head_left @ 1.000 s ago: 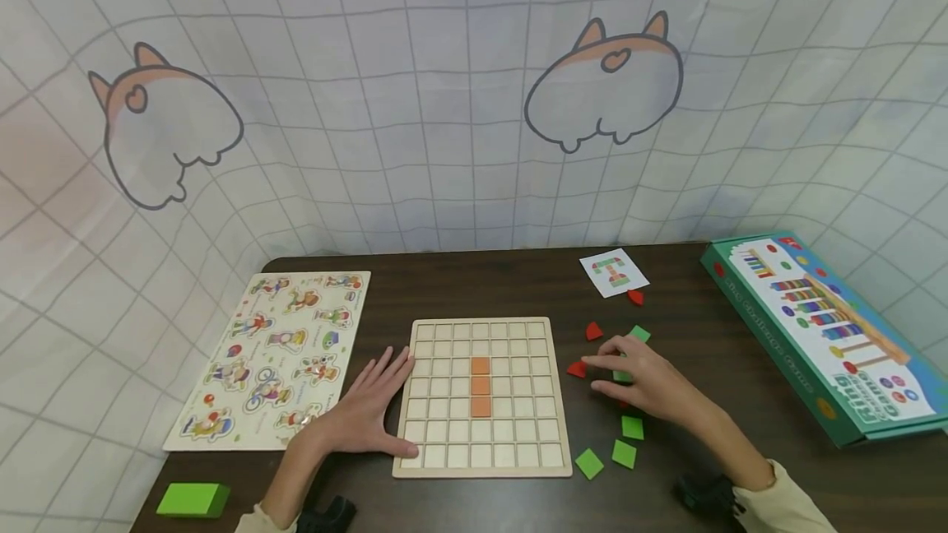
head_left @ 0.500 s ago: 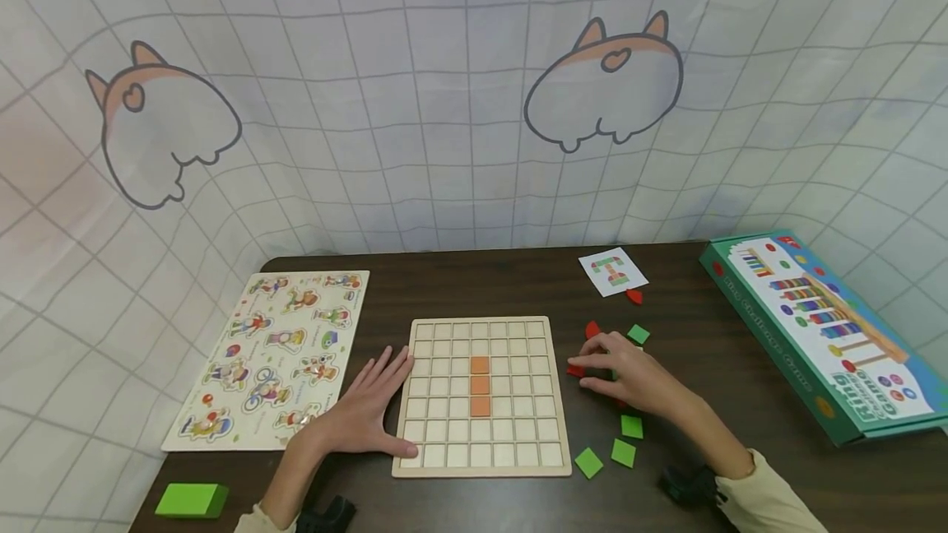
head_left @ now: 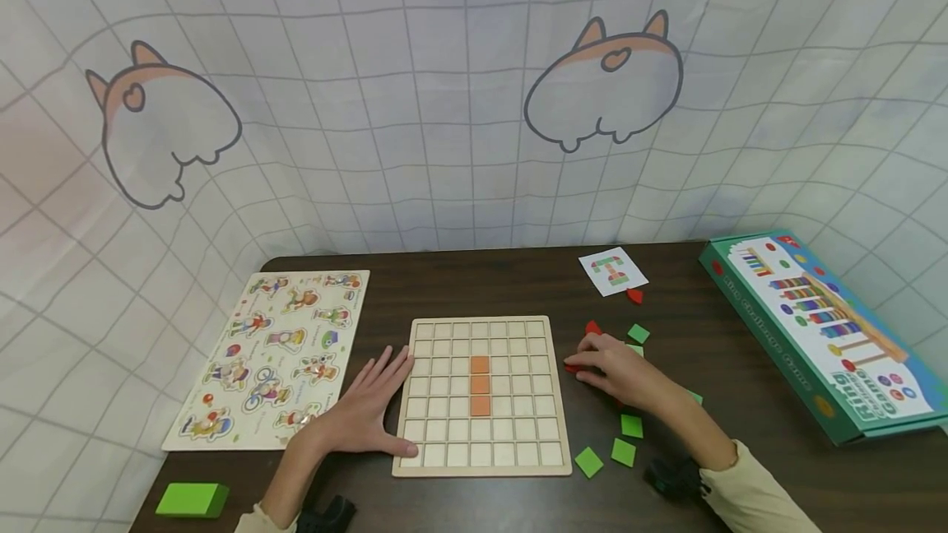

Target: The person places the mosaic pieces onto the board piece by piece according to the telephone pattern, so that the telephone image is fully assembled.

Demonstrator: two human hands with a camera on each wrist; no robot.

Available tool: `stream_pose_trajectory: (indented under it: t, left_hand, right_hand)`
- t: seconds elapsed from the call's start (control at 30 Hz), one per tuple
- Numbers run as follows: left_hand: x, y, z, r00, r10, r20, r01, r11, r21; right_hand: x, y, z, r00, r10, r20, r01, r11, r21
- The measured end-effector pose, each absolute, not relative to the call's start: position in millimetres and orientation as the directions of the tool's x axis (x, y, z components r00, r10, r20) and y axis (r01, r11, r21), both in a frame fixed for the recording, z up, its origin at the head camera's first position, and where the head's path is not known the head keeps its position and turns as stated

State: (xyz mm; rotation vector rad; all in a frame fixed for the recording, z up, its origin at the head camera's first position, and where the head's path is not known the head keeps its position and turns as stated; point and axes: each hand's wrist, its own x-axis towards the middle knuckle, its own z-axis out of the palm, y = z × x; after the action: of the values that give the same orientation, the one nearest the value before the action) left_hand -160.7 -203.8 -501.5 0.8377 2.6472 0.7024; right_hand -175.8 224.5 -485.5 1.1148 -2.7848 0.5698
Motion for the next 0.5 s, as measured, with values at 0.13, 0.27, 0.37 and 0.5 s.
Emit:
stream_pose_trajectory:
  t: [0.13, 0.27, 0.37, 0.5]
  left_hand:
    - [-160.4, -203.9, -501.9, -0.793, 0.599, -0.109, 0.468, 0.715, 0.52]
    - [-160.2, -204.2, -502.7, -0.796, 0.595, -0.112, 0.465, 0.72, 0.515]
    - [-160.2, -204.1, -502.8, -0.797, 0.592, -0.118, 0.458, 0.72, 0.521]
    - [-161.0, -203.6, -502.6, -0.795, 0.594, -0.119, 0.453, 0.714, 0.534]
  right_hand:
    - [-176.2, 225.0, -485.6, -0.743, -0.637, 0.208, -0.666, 0.668, -0.331]
    - [-177.5, 225.4, -485.0, -0.771, -0.606, 0.198, -0.629, 0.672, -0.392]
    - [-177.8, 224.8, -482.4, -0.786, -0.577, 0.222, -0.602, 0.633, -0.486]
    - [-174.5, 220.7, -476.9, -0.798, -0.538, 0.272, -0.578, 0.556, -0.597]
